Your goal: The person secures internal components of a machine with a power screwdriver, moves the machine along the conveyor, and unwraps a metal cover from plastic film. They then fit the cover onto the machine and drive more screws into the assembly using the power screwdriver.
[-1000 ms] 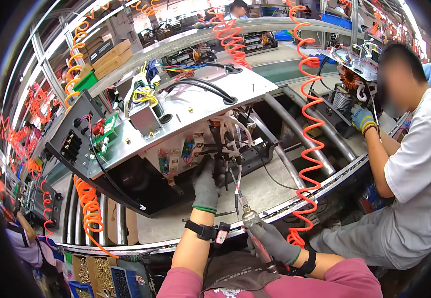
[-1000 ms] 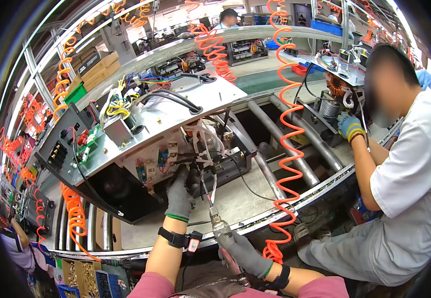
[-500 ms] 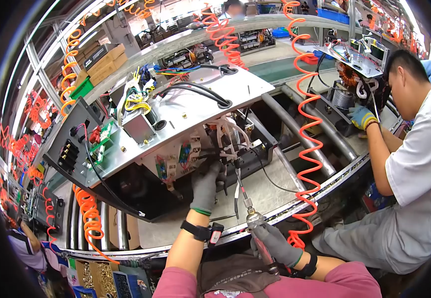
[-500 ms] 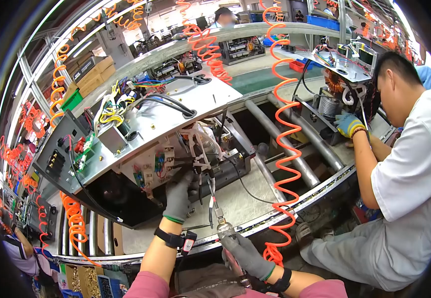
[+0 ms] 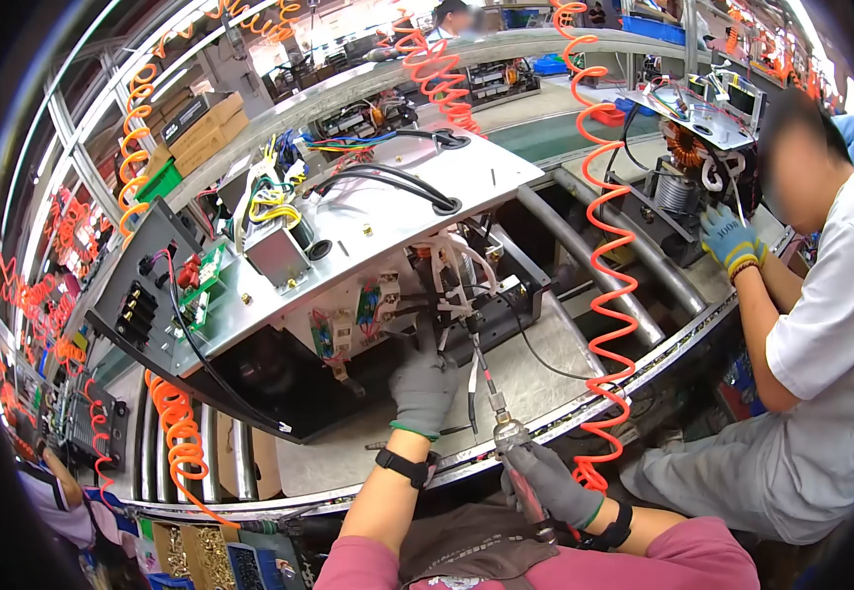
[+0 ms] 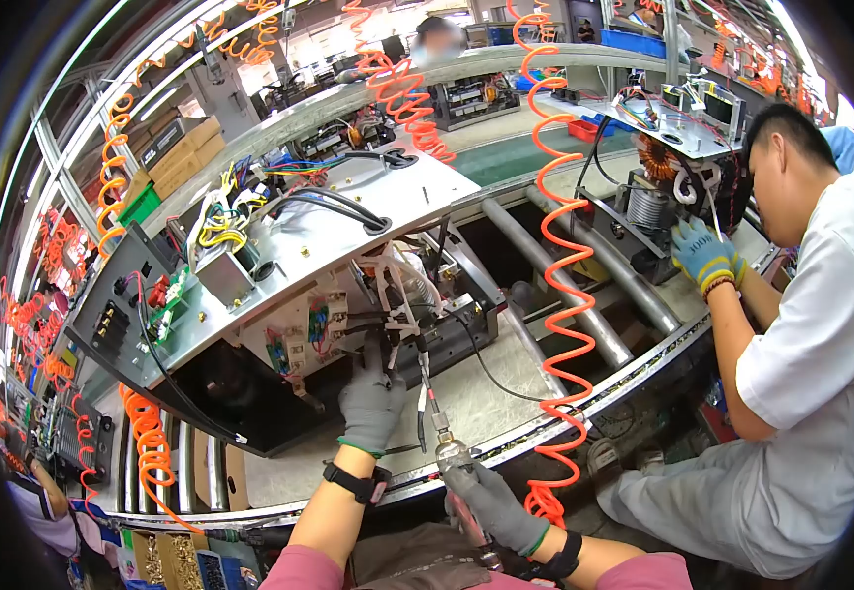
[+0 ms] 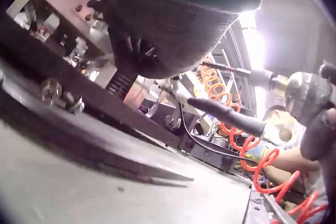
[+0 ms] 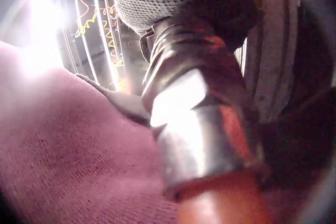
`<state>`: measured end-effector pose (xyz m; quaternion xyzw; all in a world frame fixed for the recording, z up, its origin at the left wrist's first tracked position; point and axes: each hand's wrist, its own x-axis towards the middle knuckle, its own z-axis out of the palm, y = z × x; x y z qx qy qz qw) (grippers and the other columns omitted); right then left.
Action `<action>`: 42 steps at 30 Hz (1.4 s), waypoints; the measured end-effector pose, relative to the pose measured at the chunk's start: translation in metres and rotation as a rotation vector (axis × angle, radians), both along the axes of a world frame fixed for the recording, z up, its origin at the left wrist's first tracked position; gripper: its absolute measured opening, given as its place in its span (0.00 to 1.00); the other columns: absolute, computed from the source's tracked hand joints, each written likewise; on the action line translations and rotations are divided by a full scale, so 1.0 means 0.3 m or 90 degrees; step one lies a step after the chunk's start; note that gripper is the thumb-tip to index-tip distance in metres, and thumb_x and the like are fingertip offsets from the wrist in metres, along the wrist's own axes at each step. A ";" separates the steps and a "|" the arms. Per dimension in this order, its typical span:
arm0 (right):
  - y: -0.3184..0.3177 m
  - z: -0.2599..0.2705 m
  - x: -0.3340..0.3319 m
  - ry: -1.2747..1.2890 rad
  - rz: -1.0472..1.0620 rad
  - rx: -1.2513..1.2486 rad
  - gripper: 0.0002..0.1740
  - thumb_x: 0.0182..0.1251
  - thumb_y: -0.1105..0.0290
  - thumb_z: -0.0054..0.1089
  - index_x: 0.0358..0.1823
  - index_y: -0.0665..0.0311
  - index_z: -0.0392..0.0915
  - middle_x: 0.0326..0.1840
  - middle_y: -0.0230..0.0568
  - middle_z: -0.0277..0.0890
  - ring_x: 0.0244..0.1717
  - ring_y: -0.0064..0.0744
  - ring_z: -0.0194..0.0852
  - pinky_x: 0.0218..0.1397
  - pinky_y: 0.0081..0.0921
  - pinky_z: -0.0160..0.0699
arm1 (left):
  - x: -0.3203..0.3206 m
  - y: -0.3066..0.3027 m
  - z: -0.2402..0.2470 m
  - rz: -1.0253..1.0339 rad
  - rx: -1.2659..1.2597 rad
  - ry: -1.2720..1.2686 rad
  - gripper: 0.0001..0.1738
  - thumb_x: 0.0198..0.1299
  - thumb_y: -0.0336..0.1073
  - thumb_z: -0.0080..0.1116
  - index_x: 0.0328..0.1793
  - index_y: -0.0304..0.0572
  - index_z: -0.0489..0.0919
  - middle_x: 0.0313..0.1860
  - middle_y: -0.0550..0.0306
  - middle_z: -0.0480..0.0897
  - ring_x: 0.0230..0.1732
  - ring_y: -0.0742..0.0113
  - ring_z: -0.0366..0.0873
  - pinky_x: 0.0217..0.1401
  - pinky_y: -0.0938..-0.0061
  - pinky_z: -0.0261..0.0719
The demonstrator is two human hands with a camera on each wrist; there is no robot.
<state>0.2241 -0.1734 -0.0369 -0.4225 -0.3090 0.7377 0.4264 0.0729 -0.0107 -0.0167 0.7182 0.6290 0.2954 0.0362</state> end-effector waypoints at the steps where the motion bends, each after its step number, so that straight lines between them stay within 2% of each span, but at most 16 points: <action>1: 0.000 -0.003 -0.002 0.002 -0.002 0.001 0.20 0.69 0.51 0.52 0.46 0.62 0.69 0.26 0.34 0.72 0.23 0.22 0.70 0.26 0.22 0.71 | -0.005 -0.016 0.054 -0.012 -0.081 0.046 0.42 0.50 0.39 0.56 0.74 0.53 0.55 0.49 0.36 0.76 0.43 0.42 0.79 0.45 0.54 0.78; 3: 0.003 -0.009 -0.005 -0.020 0.007 -0.016 0.20 0.69 0.50 0.51 0.44 0.62 0.69 0.25 0.34 0.72 0.23 0.22 0.70 0.26 0.22 0.71 | -0.039 -0.012 0.120 -0.025 -0.161 0.093 0.41 0.50 0.40 0.55 0.74 0.51 0.57 0.44 0.36 0.78 0.42 0.42 0.79 0.46 0.55 0.78; 5: -0.002 0.000 -0.009 -0.020 0.007 -0.024 0.20 0.69 0.50 0.51 0.43 0.62 0.69 0.25 0.34 0.72 0.23 0.22 0.71 0.26 0.21 0.71 | -0.102 0.004 0.162 -0.189 -0.177 0.016 0.38 0.50 0.41 0.54 0.71 0.49 0.63 0.38 0.35 0.80 0.44 0.43 0.79 0.48 0.59 0.77; 6: -0.002 0.005 -0.010 -0.022 0.008 -0.031 0.20 0.69 0.50 0.51 0.42 0.62 0.69 0.24 0.34 0.72 0.23 0.21 0.71 0.26 0.21 0.71 | -0.117 0.003 0.178 -0.218 -0.177 -0.030 0.33 0.51 0.38 0.52 0.67 0.45 0.68 0.46 0.35 0.79 0.49 0.43 0.78 0.54 0.63 0.74; 11: -0.012 -0.004 -0.004 -0.014 -0.008 -0.023 0.19 0.69 0.51 0.52 0.41 0.61 0.70 0.25 0.33 0.73 0.23 0.20 0.71 0.26 0.20 0.70 | -0.195 0.090 0.196 -0.349 -0.176 -0.019 0.29 0.52 0.30 0.47 0.64 0.37 0.70 0.53 0.35 0.77 0.56 0.44 0.74 0.61 0.66 0.69; 13: -0.014 -0.005 0.011 -0.021 -0.008 -0.016 0.19 0.69 0.51 0.52 0.41 0.61 0.70 0.25 0.33 0.73 0.23 0.20 0.71 0.27 0.20 0.70 | -0.201 0.124 0.234 -0.395 -0.206 0.123 0.29 0.51 0.29 0.46 0.64 0.36 0.70 0.54 0.36 0.77 0.57 0.44 0.74 0.62 0.66 0.68; 17: -0.011 -0.008 0.033 -0.021 -0.049 -0.011 0.19 0.69 0.51 0.51 0.39 0.61 0.71 0.25 0.32 0.73 0.25 0.19 0.69 0.28 0.19 0.69 | -0.197 0.135 0.330 -0.375 -0.283 0.242 0.27 0.51 0.28 0.45 0.61 0.38 0.73 0.42 0.36 0.81 0.41 0.48 0.80 0.46 0.67 0.75; 18: -0.008 -0.009 0.041 -0.028 -0.057 -0.018 0.19 0.69 0.51 0.51 0.39 0.62 0.71 0.25 0.32 0.73 0.25 0.19 0.70 0.28 0.19 0.69 | -0.187 0.111 0.359 -0.378 -0.292 0.184 0.23 0.55 0.29 0.46 0.59 0.39 0.75 0.34 0.36 0.81 0.32 0.51 0.80 0.38 0.67 0.75; 21: 0.001 -0.003 0.055 -0.057 -0.064 -0.021 0.19 0.70 0.50 0.49 0.39 0.61 0.70 0.24 0.33 0.73 0.22 0.21 0.70 0.24 0.21 0.69 | -0.219 0.120 0.259 -0.328 -0.181 0.158 0.20 0.59 0.30 0.48 0.59 0.40 0.75 0.32 0.36 0.80 0.30 0.54 0.79 0.38 0.66 0.75; 22: 0.002 -0.002 0.055 -0.080 -0.063 -0.016 0.20 0.71 0.48 0.46 0.40 0.59 0.69 0.23 0.34 0.72 0.19 0.23 0.70 0.21 0.22 0.70 | -0.216 0.093 0.255 -0.337 -0.132 0.113 0.18 0.62 0.32 0.50 0.58 0.40 0.76 0.30 0.38 0.80 0.29 0.50 0.78 0.38 0.65 0.75; 26: 0.023 -0.002 0.053 -0.073 -0.037 -0.026 0.21 0.70 0.47 0.46 0.40 0.59 0.69 0.23 0.35 0.72 0.19 0.23 0.71 0.21 0.22 0.70 | -0.200 0.051 0.279 -0.237 -0.086 0.128 0.18 0.61 0.31 0.51 0.57 0.43 0.77 0.33 0.41 0.81 0.34 0.46 0.78 0.40 0.63 0.75; 29: 0.020 0.001 0.041 -0.053 -0.039 0.010 0.21 0.70 0.47 0.47 0.40 0.59 0.69 0.23 0.35 0.72 0.19 0.23 0.71 0.21 0.21 0.70 | -0.201 0.069 0.145 -0.185 0.175 0.094 0.17 0.59 0.29 0.52 0.55 0.47 0.78 0.39 0.44 0.78 0.41 0.46 0.76 0.40 0.58 0.75; 32: 0.024 -0.015 0.040 -0.035 -0.044 0.017 0.21 0.70 0.48 0.47 0.39 0.60 0.69 0.23 0.34 0.72 0.19 0.22 0.70 0.21 0.21 0.70 | -0.184 0.036 0.001 -0.095 0.261 0.095 0.17 0.58 0.32 0.55 0.55 0.50 0.78 0.38 0.49 0.79 0.37 0.49 0.79 0.38 0.62 0.78; 36: 0.032 -0.031 0.047 -0.043 -0.034 0.020 0.19 0.70 0.50 0.47 0.39 0.60 0.69 0.24 0.34 0.72 0.19 0.22 0.70 0.21 0.21 0.70 | -0.158 0.028 0.077 -0.088 0.109 0.045 0.15 0.58 0.37 0.59 0.51 0.49 0.80 0.39 0.48 0.81 0.36 0.50 0.81 0.39 0.65 0.79; 39: 0.036 -0.026 0.035 -0.047 -0.021 0.002 0.19 0.70 0.51 0.48 0.38 0.61 0.69 0.24 0.35 0.72 0.19 0.22 0.71 0.21 0.21 0.71 | -0.152 0.039 0.086 -0.102 0.101 0.005 0.13 0.59 0.39 0.60 0.49 0.47 0.81 0.40 0.48 0.82 0.37 0.52 0.81 0.41 0.66 0.79; 42: 0.025 -0.007 0.028 -0.039 -0.015 -0.035 0.19 0.69 0.51 0.50 0.40 0.62 0.70 0.26 0.32 0.72 0.26 0.20 0.69 0.31 0.20 0.69 | -0.157 0.073 0.038 -0.094 0.114 -0.088 0.15 0.60 0.43 0.59 0.49 0.48 0.81 0.42 0.48 0.83 0.42 0.51 0.81 0.45 0.65 0.78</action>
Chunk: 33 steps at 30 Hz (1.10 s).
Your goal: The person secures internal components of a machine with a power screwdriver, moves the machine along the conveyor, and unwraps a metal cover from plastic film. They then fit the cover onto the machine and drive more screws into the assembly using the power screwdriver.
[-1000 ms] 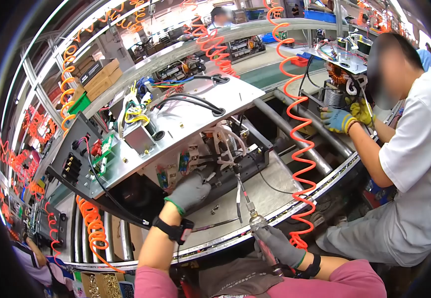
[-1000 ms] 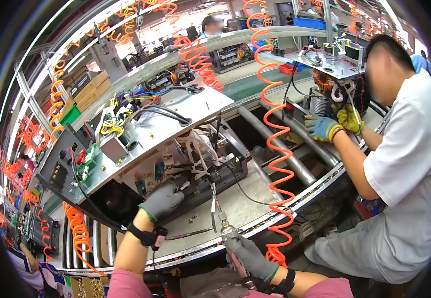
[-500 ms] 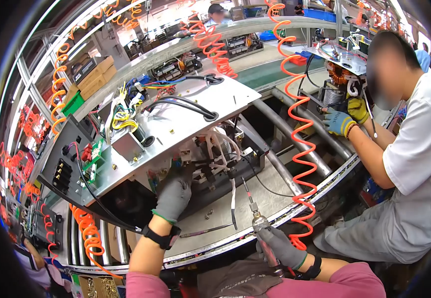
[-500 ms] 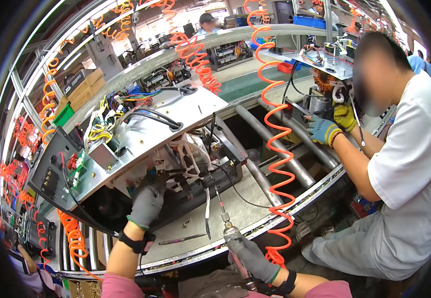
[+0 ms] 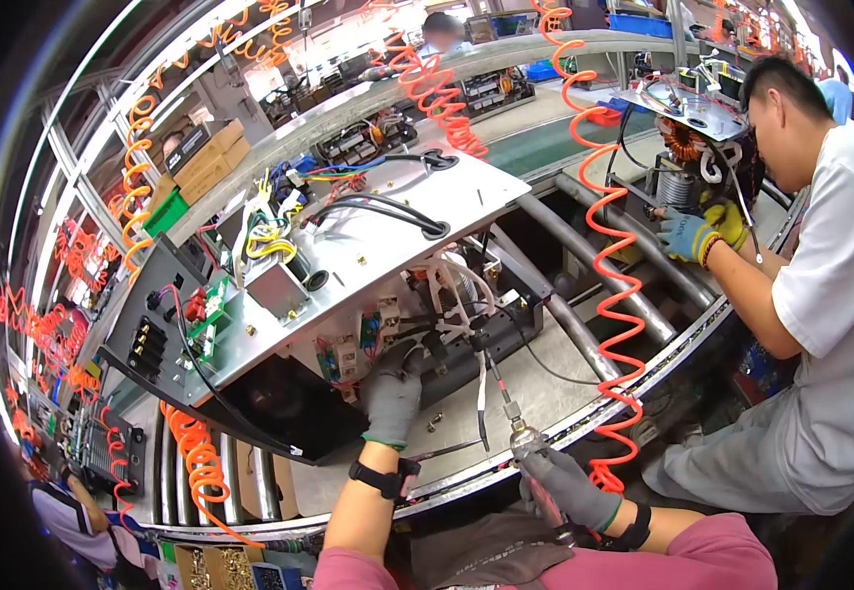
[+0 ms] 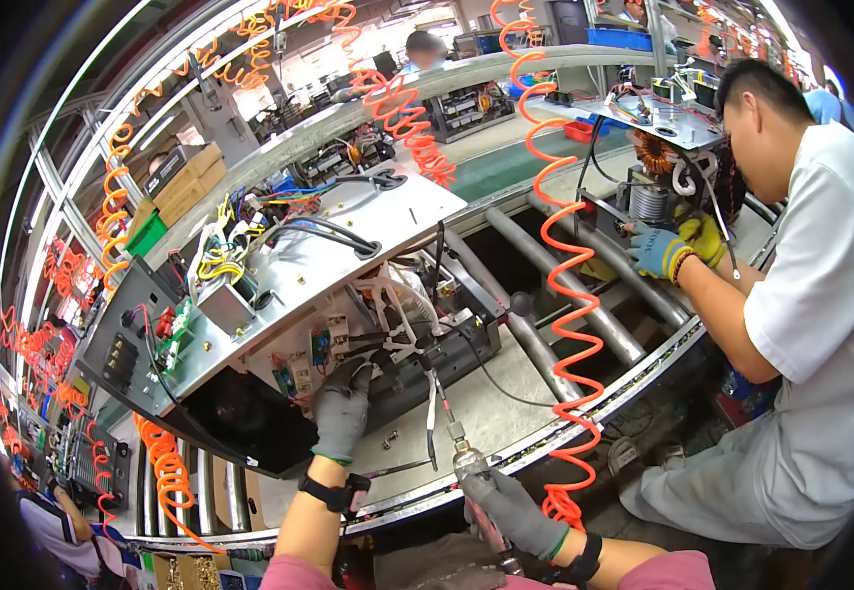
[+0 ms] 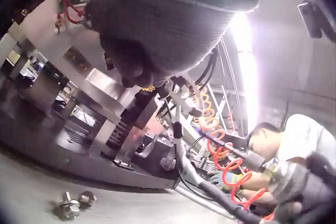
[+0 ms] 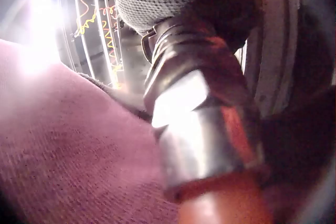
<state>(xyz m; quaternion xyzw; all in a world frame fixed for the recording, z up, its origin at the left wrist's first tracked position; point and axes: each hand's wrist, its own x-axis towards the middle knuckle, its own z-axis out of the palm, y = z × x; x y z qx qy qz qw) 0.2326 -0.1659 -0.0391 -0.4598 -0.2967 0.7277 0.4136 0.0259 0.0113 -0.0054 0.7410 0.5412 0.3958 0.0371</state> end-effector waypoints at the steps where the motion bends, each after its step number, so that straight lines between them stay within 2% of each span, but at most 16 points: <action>1: -0.004 -0.002 0.001 -0.007 0.003 0.022 0.19 0.69 0.51 0.50 0.40 0.62 0.70 0.25 0.34 0.72 0.23 0.21 0.70 0.27 0.21 0.71 | 0.008 0.012 -0.020 0.004 0.015 -0.073 0.15 0.60 0.46 0.58 0.49 0.50 0.81 0.45 0.50 0.83 0.45 0.50 0.81 0.46 0.64 0.78; 3: -0.008 -0.004 0.008 -0.018 0.004 0.040 0.19 0.69 0.50 0.49 0.40 0.61 0.69 0.24 0.35 0.72 0.21 0.23 0.72 0.22 0.21 0.72 | 0.029 0.038 -0.069 0.036 0.029 -0.090 0.15 0.61 0.44 0.57 0.49 0.45 0.81 0.44 0.49 0.83 0.45 0.52 0.81 0.47 0.67 0.78; 5: -0.010 -0.008 0.019 -0.036 -0.011 0.083 0.20 0.69 0.50 0.49 0.39 0.61 0.70 0.24 0.36 0.73 0.21 0.23 0.72 0.23 0.22 0.72 | 0.037 0.064 -0.117 0.048 -0.045 -0.275 0.14 0.62 0.42 0.57 0.48 0.44 0.82 0.39 0.49 0.84 0.35 0.57 0.83 0.40 0.68 0.78; 6: -0.014 -0.006 0.024 -0.040 -0.010 0.080 0.20 0.69 0.50 0.49 0.39 0.61 0.70 0.24 0.36 0.73 0.21 0.23 0.72 0.23 0.22 0.72 | 0.049 0.045 -0.101 0.049 -0.048 -0.279 0.14 0.62 0.42 0.57 0.48 0.44 0.82 0.39 0.49 0.84 0.35 0.57 0.83 0.40 0.68 0.78; 8: -0.014 -0.001 0.029 -0.041 -0.043 0.093 0.19 0.70 0.50 0.48 0.37 0.61 0.70 0.24 0.36 0.73 0.21 0.23 0.72 0.24 0.22 0.71 | 0.081 0.010 -0.035 0.010 -0.183 -0.492 0.15 0.62 0.43 0.56 0.47 0.41 0.83 0.35 0.50 0.84 0.24 0.62 0.80 0.32 0.69 0.77; 9: -0.017 0.004 0.031 -0.040 -0.042 0.091 0.19 0.70 0.50 0.48 0.37 0.61 0.70 0.24 0.36 0.73 0.21 0.23 0.72 0.24 0.22 0.71 | 0.074 0.021 -0.033 0.011 -0.185 -0.491 0.15 0.62 0.43 0.56 0.47 0.41 0.83 0.35 0.50 0.84 0.24 0.62 0.80 0.32 0.69 0.77; 11: -0.026 0.019 0.034 -0.034 -0.047 0.087 0.19 0.70 0.51 0.48 0.38 0.61 0.70 0.24 0.35 0.73 0.22 0.23 0.71 0.24 0.21 0.71 | 0.046 0.050 -0.028 0.019 -0.145 -0.337 0.16 0.61 0.44 0.57 0.46 0.42 0.83 0.33 0.52 0.84 0.17 0.66 0.77 0.27 0.69 0.75; 15: -0.007 0.006 0.017 -0.043 -0.030 0.083 0.18 0.71 0.51 0.47 0.38 0.61 0.70 0.25 0.34 0.73 0.21 0.21 0.69 0.24 0.21 0.70 | 0.029 0.041 -0.011 0.069 -0.240 -0.271 0.17 0.60 0.45 0.58 0.47 0.42 0.83 0.34 0.51 0.85 0.23 0.63 0.80 0.34 0.69 0.77; 17: 0.009 0.034 0.014 -0.035 -0.004 0.103 0.20 0.71 0.49 0.45 0.38 0.61 0.69 0.25 0.34 0.72 0.21 0.21 0.69 0.24 0.21 0.69 | 0.036 0.063 -0.134 0.059 0.095 -0.218 0.17 0.60 0.45 0.58 0.46 0.41 0.83 0.36 0.49 0.85 0.33 0.58 0.82 0.42 0.69 0.77; 18: 0.024 0.044 0.010 -0.050 0.023 0.074 0.21 0.70 0.48 0.44 0.39 0.61 0.69 0.24 0.33 0.72 0.21 0.21 0.69 0.24 0.21 0.69 | 0.044 0.055 -0.124 0.017 0.083 -0.291 0.17 0.59 0.46 0.58 0.45 0.40 0.83 0.39 0.47 0.84 0.41 0.55 0.82 0.48 0.68 0.75; 19: 0.039 0.057 0.005 -0.066 0.049 0.043 0.22 0.70 0.47 0.44 0.39 0.61 0.69 0.24 0.33 0.71 0.21 0.21 0.69 0.24 0.21 0.69 | 0.047 0.054 -0.108 0.013 0.089 -0.292 0.17 0.59 0.46 0.58 0.45 0.40 0.83 0.39 0.47 0.84 0.41 0.55 0.82 0.48 0.68 0.75; 20: 0.051 0.084 -0.001 -0.019 0.042 0.028 0.21 0.68 0.48 0.50 0.41 0.61 0.66 0.25 0.34 0.69 0.18 0.24 0.68 0.20 0.22 0.70 | 0.043 0.038 -0.097 0.028 0.055 -0.263 0.18 0.59 0.46 0.59 0.45 0.39 0.83 0.41 0.48 0.84 0.42 0.54 0.81 0.48 0.68 0.75; 25: 0.134 0.092 -0.040 0.000 0.076 0.050 0.25 0.67 0.43 0.48 0.43 0.61 0.66 0.24 0.34 0.68 0.19 0.23 0.69 0.21 0.21 0.70 | 0.047 0.013 -0.047 0.038 -0.020 -0.252 0.21 0.56 0.49 0.62 0.45 0.38 0.83 0.41 0.48 0.84 0.43 0.54 0.81 0.48 0.68 0.75; 28: 0.183 0.072 -0.067 -0.008 0.079 0.035 0.25 0.69 0.43 0.45 0.45 0.61 0.67 0.23 0.34 0.70 0.17 0.23 0.70 0.18 0.20 0.70 | 0.050 0.018 -0.054 0.055 -0.009 -0.247 0.22 0.55 0.48 0.64 0.47 0.35 0.82 0.40 0.46 0.84 0.42 0.61 0.82 0.48 0.73 0.76; 30: 0.183 0.094 -0.072 0.002 0.081 0.026 0.25 0.69 0.44 0.45 0.45 0.61 0.67 0.22 0.34 0.70 0.16 0.23 0.70 0.18 0.20 0.70 | 0.056 0.012 -0.039 0.087 -0.060 -0.278 0.25 0.51 0.52 0.67 0.44 0.36 0.83 0.39 0.47 0.84 0.40 0.53 0.82 0.46 0.69 0.76; 33: 0.191 0.101 -0.082 0.009 0.073 0.011 0.24 0.70 0.45 0.44 0.45 0.61 0.67 0.19 0.34 0.68 0.14 0.24 0.69 0.16 0.20 0.69 | 0.074 0.020 -0.061 0.097 0.014 -0.282 0.25 0.52 0.52 0.67 0.43 0.35 0.83 0.38 0.48 0.85 0.40 0.54 0.83 0.46 0.70 0.77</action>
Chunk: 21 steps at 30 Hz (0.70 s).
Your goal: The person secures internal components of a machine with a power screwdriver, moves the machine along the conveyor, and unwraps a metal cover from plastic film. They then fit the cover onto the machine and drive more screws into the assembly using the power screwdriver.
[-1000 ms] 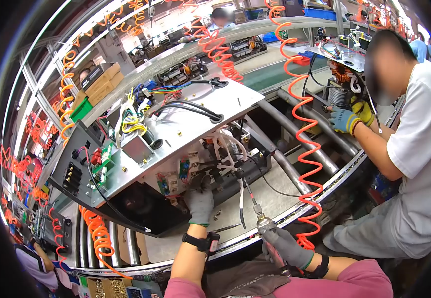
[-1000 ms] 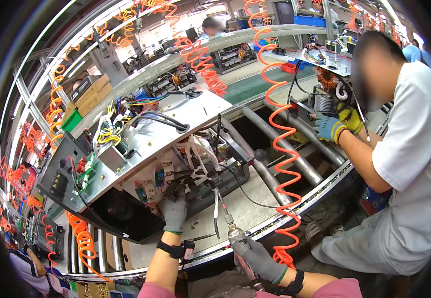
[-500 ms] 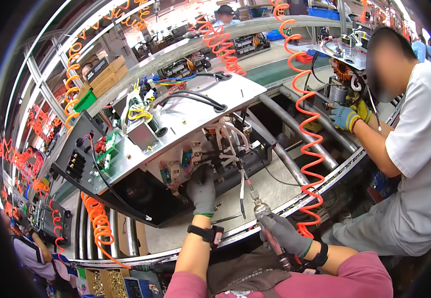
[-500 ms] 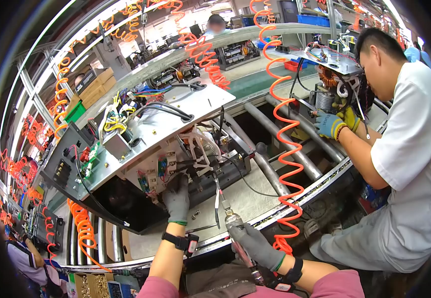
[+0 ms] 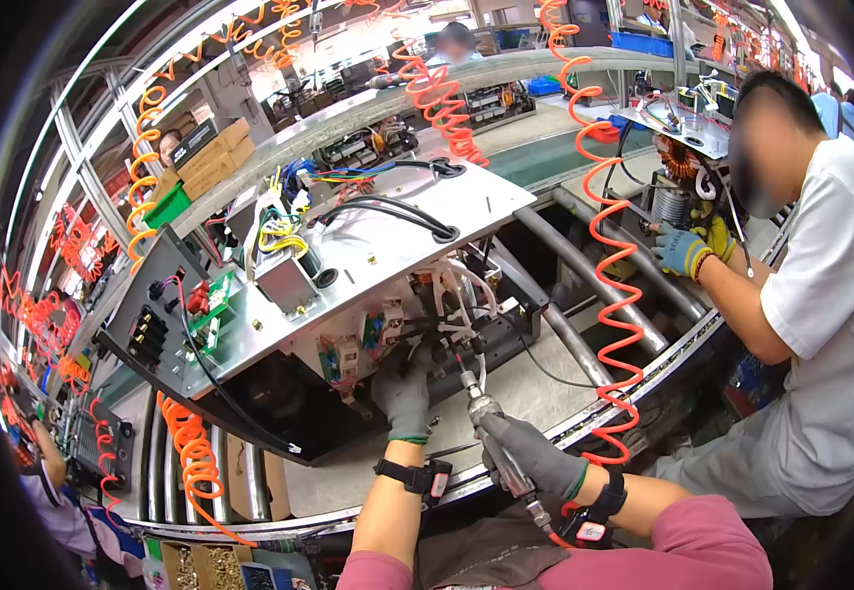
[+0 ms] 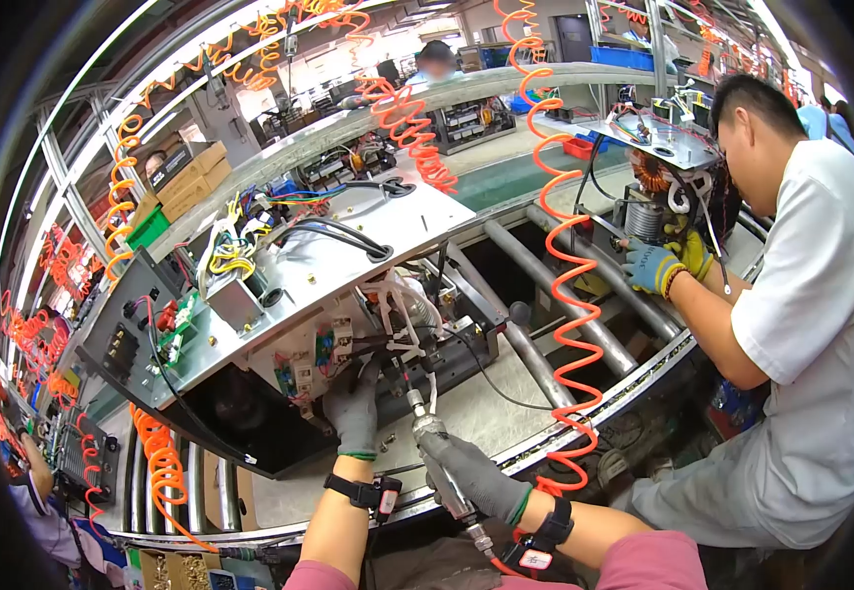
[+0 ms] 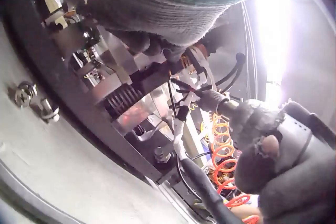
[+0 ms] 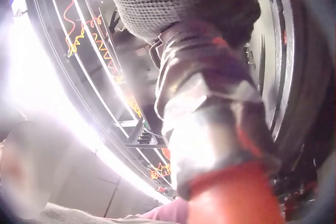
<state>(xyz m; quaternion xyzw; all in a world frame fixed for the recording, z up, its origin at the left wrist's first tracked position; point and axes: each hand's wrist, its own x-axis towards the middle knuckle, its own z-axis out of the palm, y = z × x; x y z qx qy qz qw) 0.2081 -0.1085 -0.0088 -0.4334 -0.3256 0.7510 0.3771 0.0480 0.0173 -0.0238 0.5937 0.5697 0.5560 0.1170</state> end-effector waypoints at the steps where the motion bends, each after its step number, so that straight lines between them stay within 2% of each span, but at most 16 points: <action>1: 0.002 0.001 0.000 -0.001 -0.001 0.010 0.24 0.70 0.45 0.44 0.44 0.61 0.67 0.20 0.34 0.68 0.14 0.25 0.69 0.16 0.20 0.69 | 0.005 0.008 -0.019 -0.001 -0.001 -0.005 0.25 0.52 0.52 0.67 0.43 0.35 0.83 0.38 0.48 0.85 0.40 0.54 0.83 0.46 0.70 0.77; 3: 0.012 -0.004 0.006 0.001 -0.004 0.024 0.23 0.70 0.46 0.45 0.43 0.61 0.66 0.21 0.34 0.68 0.15 0.24 0.69 0.17 0.21 0.70 | 0.017 0.027 -0.054 0.025 0.010 -0.077 0.23 0.53 0.50 0.66 0.43 0.35 0.83 0.38 0.48 0.85 0.40 0.56 0.83 0.46 0.70 0.77; 7: 0.029 -0.035 -0.009 -0.019 -0.024 0.088 0.23 0.69 0.46 0.48 0.43 0.61 0.66 0.23 0.33 0.69 0.17 0.23 0.69 0.19 0.21 0.70 | 0.015 0.034 -0.045 0.026 -0.002 -0.057 0.22 0.54 0.49 0.64 0.44 0.37 0.84 0.39 0.49 0.85 0.41 0.56 0.83 0.47 0.70 0.77; 9: 0.031 -0.012 -0.013 -0.068 -0.028 0.089 0.24 0.68 0.48 0.50 0.45 0.65 0.68 0.29 0.33 0.70 0.26 0.20 0.69 0.30 0.21 0.71 | 0.010 0.030 -0.018 0.006 -0.087 -0.020 0.22 0.55 0.52 0.60 0.43 0.41 0.85 0.39 0.49 0.85 0.41 0.55 0.83 0.46 0.69 0.77; 12: 0.063 -0.034 -0.026 -0.089 -0.047 0.137 0.25 0.68 0.48 0.50 0.47 0.66 0.69 0.31 0.33 0.71 0.30 0.20 0.69 0.35 0.21 0.71 | 0.009 0.075 -0.074 0.044 -0.050 -0.031 0.22 0.57 0.54 0.56 0.42 0.44 0.85 0.38 0.48 0.85 0.40 0.53 0.83 0.45 0.66 0.77; 13: 0.072 -0.049 -0.029 -0.124 -0.051 0.165 0.25 0.68 0.49 0.50 0.48 0.66 0.70 0.33 0.33 0.72 0.32 0.20 0.68 0.38 0.21 0.71 | 0.011 0.077 -0.042 0.046 -0.054 -0.031 0.22 0.57 0.54 0.56 0.42 0.44 0.85 0.38 0.48 0.85 0.40 0.53 0.83 0.45 0.66 0.77; 15: 0.079 -0.045 -0.029 -0.111 -0.050 0.149 0.24 0.68 0.49 0.50 0.47 0.66 0.70 0.32 0.33 0.71 0.31 0.20 0.68 0.36 0.21 0.71 | 0.020 0.078 0.023 0.139 -0.245 0.117 0.21 0.57 0.53 0.56 0.42 0.45 0.85 0.37 0.48 0.85 0.41 0.52 0.83 0.46 0.66 0.77; 16: 0.078 -0.042 -0.029 -0.096 -0.050 0.136 0.24 0.68 0.50 0.50 0.47 0.66 0.70 0.31 0.32 0.71 0.30 0.20 0.69 0.34 0.21 0.71 | 0.015 0.066 0.022 0.140 -0.249 0.113 0.21 0.57 0.53 0.56 0.42 0.45 0.85 0.37 0.48 0.85 0.41 0.52 0.83 0.46 0.66 0.77; 17: 0.082 -0.040 -0.031 -0.057 -0.044 0.128 0.24 0.67 0.44 0.50 0.45 0.59 0.67 0.24 0.34 0.71 0.19 0.23 0.71 0.23 0.21 0.72 | 0.007 0.062 0.025 0.103 -0.237 0.104 0.20 0.57 0.51 0.57 0.43 0.44 0.85 0.38 0.49 0.85 0.41 0.52 0.83 0.47 0.65 0.77; 19: 0.083 -0.034 -0.027 -0.051 -0.038 0.107 0.24 0.67 0.44 0.49 0.45 0.58 0.68 0.24 0.33 0.71 0.19 0.24 0.70 0.22 0.21 0.72 | -0.010 0.049 0.000 0.069 -0.223 0.098 0.19 0.57 0.49 0.58 0.44 0.43 0.84 0.39 0.49 0.85 0.42 0.52 0.83 0.49 0.65 0.77; 21: 0.089 -0.021 -0.020 -0.044 -0.032 0.090 0.23 0.67 0.44 0.49 0.45 0.58 0.68 0.23 0.33 0.71 0.19 0.24 0.70 0.22 0.21 0.71 | -0.032 0.030 -0.059 -0.038 0.110 0.047 0.18 0.57 0.46 0.59 0.46 0.42 0.83 0.41 0.50 0.84 0.42 0.51 0.82 0.50 0.62 0.77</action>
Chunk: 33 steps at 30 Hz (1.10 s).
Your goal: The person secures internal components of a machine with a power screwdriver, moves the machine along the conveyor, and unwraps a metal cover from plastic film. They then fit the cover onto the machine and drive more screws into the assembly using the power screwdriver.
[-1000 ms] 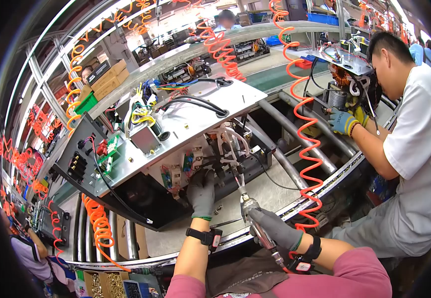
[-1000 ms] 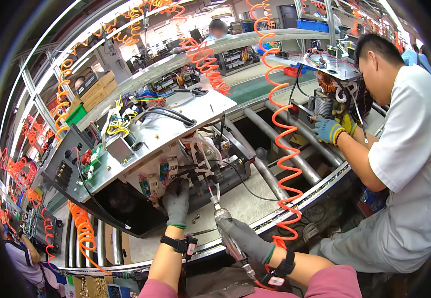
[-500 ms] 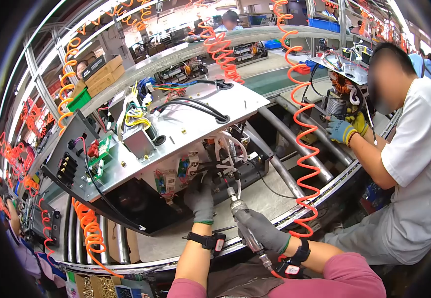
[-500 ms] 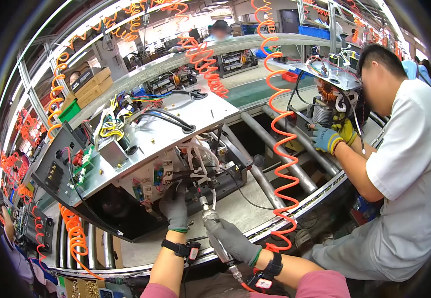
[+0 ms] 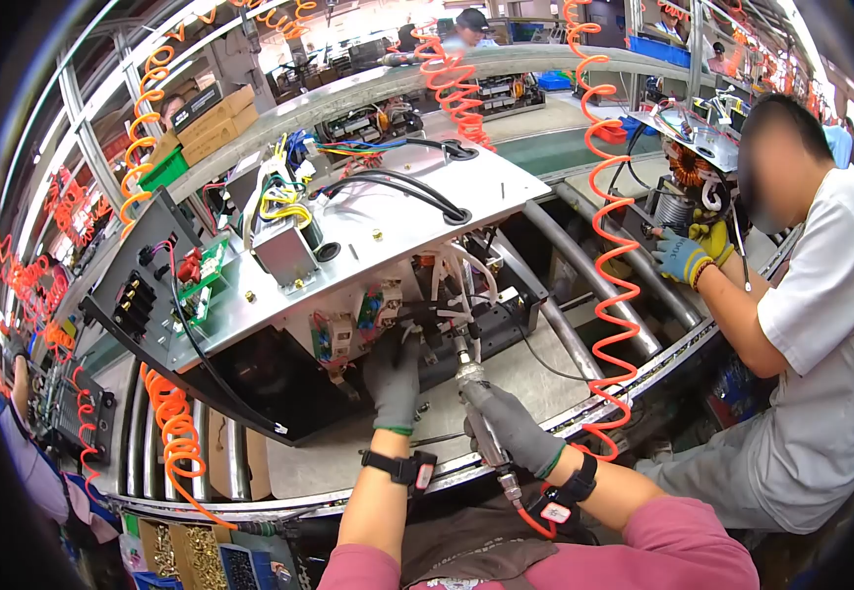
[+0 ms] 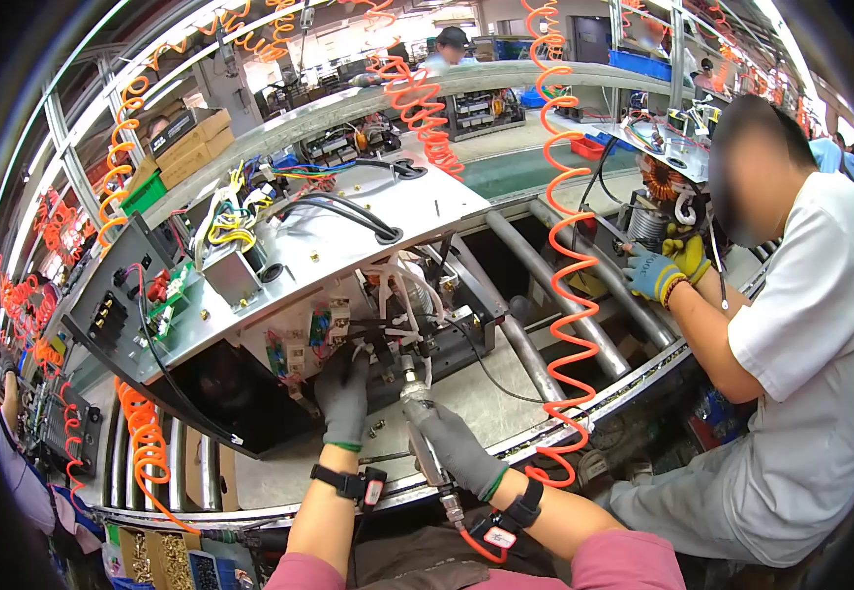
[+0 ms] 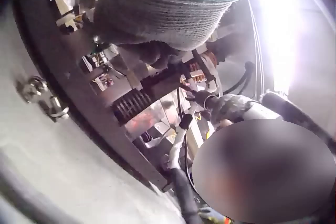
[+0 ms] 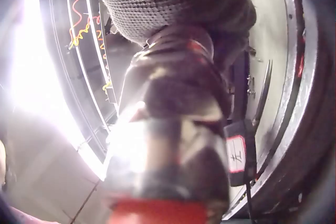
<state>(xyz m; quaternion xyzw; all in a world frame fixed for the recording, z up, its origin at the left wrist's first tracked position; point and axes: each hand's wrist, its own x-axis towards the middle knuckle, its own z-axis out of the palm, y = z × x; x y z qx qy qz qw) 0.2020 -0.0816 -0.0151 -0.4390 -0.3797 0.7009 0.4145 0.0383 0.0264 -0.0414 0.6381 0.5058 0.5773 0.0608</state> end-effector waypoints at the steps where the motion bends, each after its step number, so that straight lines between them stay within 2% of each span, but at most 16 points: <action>1: -0.004 0.009 0.006 0.014 -0.015 -0.036 0.23 0.67 0.43 0.49 0.44 0.57 0.68 0.22 0.32 0.70 0.18 0.23 0.70 0.21 0.21 0.71 | -0.013 -0.012 -0.010 -0.001 0.002 0.000 0.18 0.57 0.46 0.59 0.46 0.42 0.83 0.41 0.50 0.84 0.42 0.51 0.82 0.50 0.62 0.77; 3: -0.010 0.011 0.023 0.026 -0.033 -0.075 0.23 0.67 0.43 0.49 0.44 0.57 0.69 0.22 0.32 0.70 0.18 0.23 0.70 0.21 0.21 0.70 | -0.039 -0.040 -0.012 -0.028 -0.007 0.037 0.18 0.57 0.41 0.62 0.51 0.41 0.82 0.48 0.46 0.82 0.48 0.57 0.81 0.52 0.70 0.76; 4: -0.014 0.007 0.033 0.027 -0.045 -0.066 0.24 0.67 0.43 0.49 0.44 0.57 0.69 0.22 0.31 0.70 0.18 0.23 0.70 0.20 0.20 0.69 | -0.047 -0.049 -0.003 -0.030 -0.009 0.034 0.18 0.57 0.41 0.62 0.51 0.41 0.82 0.48 0.46 0.82 0.48 0.57 0.81 0.52 0.70 0.76; 6: -0.025 0.001 0.047 0.015 -0.056 -0.046 0.23 0.67 0.43 0.49 0.43 0.56 0.69 0.21 0.30 0.69 0.17 0.22 0.69 0.19 0.20 0.68 | -0.069 -0.068 0.031 0.094 -0.056 0.216 0.19 0.59 0.47 0.60 0.54 0.50 0.81 0.45 0.51 0.83 0.46 0.55 0.81 0.48 0.66 0.78; 7: -0.027 0.001 0.052 0.012 -0.051 -0.044 0.23 0.67 0.43 0.49 0.43 0.56 0.69 0.21 0.30 0.69 0.17 0.22 0.69 0.19 0.20 0.68 | -0.078 -0.073 0.054 0.099 -0.055 0.212 0.19 0.59 0.47 0.60 0.54 0.50 0.81 0.45 0.51 0.83 0.46 0.55 0.81 0.48 0.66 0.78; 9: -0.036 0.005 0.059 0.015 -0.055 -0.034 0.24 0.66 0.43 0.51 0.37 0.59 0.67 0.21 0.32 0.68 0.16 0.22 0.68 0.18 0.20 0.70 | -0.103 -0.089 0.085 0.158 -0.159 0.379 0.19 0.61 0.51 0.54 0.56 0.60 0.79 0.44 0.54 0.83 0.43 0.51 0.81 0.43 0.62 0.79; 12: -0.020 -0.001 0.061 0.004 -0.052 -0.047 0.23 0.66 0.43 0.51 0.40 0.57 0.68 0.21 0.30 0.69 0.17 0.22 0.68 0.19 0.20 0.69 | -0.152 -0.048 0.019 0.098 -0.146 0.433 0.19 0.63 0.53 0.48 0.57 0.64 0.77 0.42 0.54 0.82 0.40 0.49 0.81 0.39 0.59 0.78; 15: -0.013 0.004 0.058 0.006 -0.050 -0.073 0.23 0.65 0.43 0.51 0.42 0.55 0.69 0.21 0.29 0.69 0.16 0.22 0.68 0.19 0.19 0.67 | -0.176 -0.042 0.035 0.117 -0.171 0.539 0.19 0.64 0.50 0.48 0.59 0.63 0.76 0.42 0.54 0.82 0.40 0.50 0.81 0.40 0.59 0.78; 19: -0.005 -0.010 0.079 0.006 -0.067 -0.049 0.23 0.65 0.42 0.50 0.43 0.55 0.69 0.22 0.29 0.70 0.16 0.22 0.68 0.19 0.19 0.67 | -0.183 -0.057 0.049 0.100 -0.159 0.520 0.20 0.64 0.49 0.47 0.61 0.63 0.75 0.44 0.52 0.82 0.39 0.51 0.81 0.40 0.58 0.78; 21: -0.003 -0.008 0.095 0.004 -0.056 -0.039 0.23 0.66 0.42 0.50 0.44 0.55 0.69 0.22 0.30 0.70 0.17 0.22 0.68 0.20 0.19 0.67 | -0.193 -0.109 0.052 0.091 -0.004 0.517 0.18 0.62 0.44 0.53 0.58 0.59 0.77 0.43 0.49 0.82 0.37 0.50 0.81 0.39 0.62 0.79; 22: 0.000 -0.017 0.104 0.018 -0.036 -0.035 0.24 0.66 0.42 0.50 0.45 0.56 0.69 0.22 0.30 0.70 0.17 0.22 0.69 0.20 0.19 0.68 | -0.192 -0.129 0.061 0.095 -0.001 0.521 0.18 0.62 0.44 0.53 0.58 0.59 0.77 0.43 0.49 0.82 0.37 0.50 0.81 0.39 0.62 0.79; 24: -0.006 -0.007 0.102 0.006 -0.031 -0.038 0.24 0.66 0.42 0.50 0.45 0.56 0.68 0.22 0.30 0.71 0.17 0.22 0.69 0.21 0.20 0.69 | -0.178 -0.173 0.067 -0.006 0.002 0.253 0.17 0.58 0.36 0.61 0.54 0.48 0.80 0.37 0.50 0.84 0.32 0.58 0.82 0.36 0.71 0.79; 25: -0.009 -0.005 0.102 -0.011 -0.029 -0.042 0.24 0.66 0.42 0.50 0.46 0.56 0.68 0.22 0.30 0.71 0.17 0.22 0.69 0.21 0.20 0.69 | -0.171 -0.173 0.056 0.002 -0.002 0.251 0.17 0.58 0.36 0.61 0.54 0.48 0.80 0.37 0.50 0.84 0.32 0.58 0.82 0.36 0.71 0.79; 27: -0.012 -0.017 0.104 -0.007 -0.014 -0.036 0.24 0.66 0.43 0.50 0.46 0.57 0.68 0.22 0.30 0.71 0.17 0.22 0.70 0.21 0.20 0.70 | -0.148 -0.163 0.047 -0.198 -0.160 -0.321 0.17 0.53 0.29 0.65 0.50 0.35 0.80 0.32 0.55 0.83 0.31 0.69 0.79 0.35 0.79 0.77; 28: -0.013 -0.015 0.107 -0.010 -0.008 -0.038 0.25 0.66 0.43 0.50 0.46 0.57 0.68 0.22 0.31 0.70 0.17 0.23 0.70 0.20 0.20 0.70 | -0.135 -0.171 0.059 -0.198 -0.144 -0.326 0.18 0.54 0.28 0.65 0.50 0.28 0.79 0.33 0.58 0.81 0.31 0.76 0.77 0.35 0.81 0.76; 33: -0.051 -0.033 0.127 0.021 0.002 -0.050 0.23 0.67 0.45 0.51 0.43 0.59 0.68 0.23 0.32 0.69 0.18 0.23 0.69 0.20 0.21 0.71 | -0.106 -0.171 0.064 -0.187 -0.160 -0.423 0.19 0.55 0.28 0.64 0.52 0.28 0.78 0.34 0.57 0.81 0.31 0.74 0.78 0.35 0.80 0.77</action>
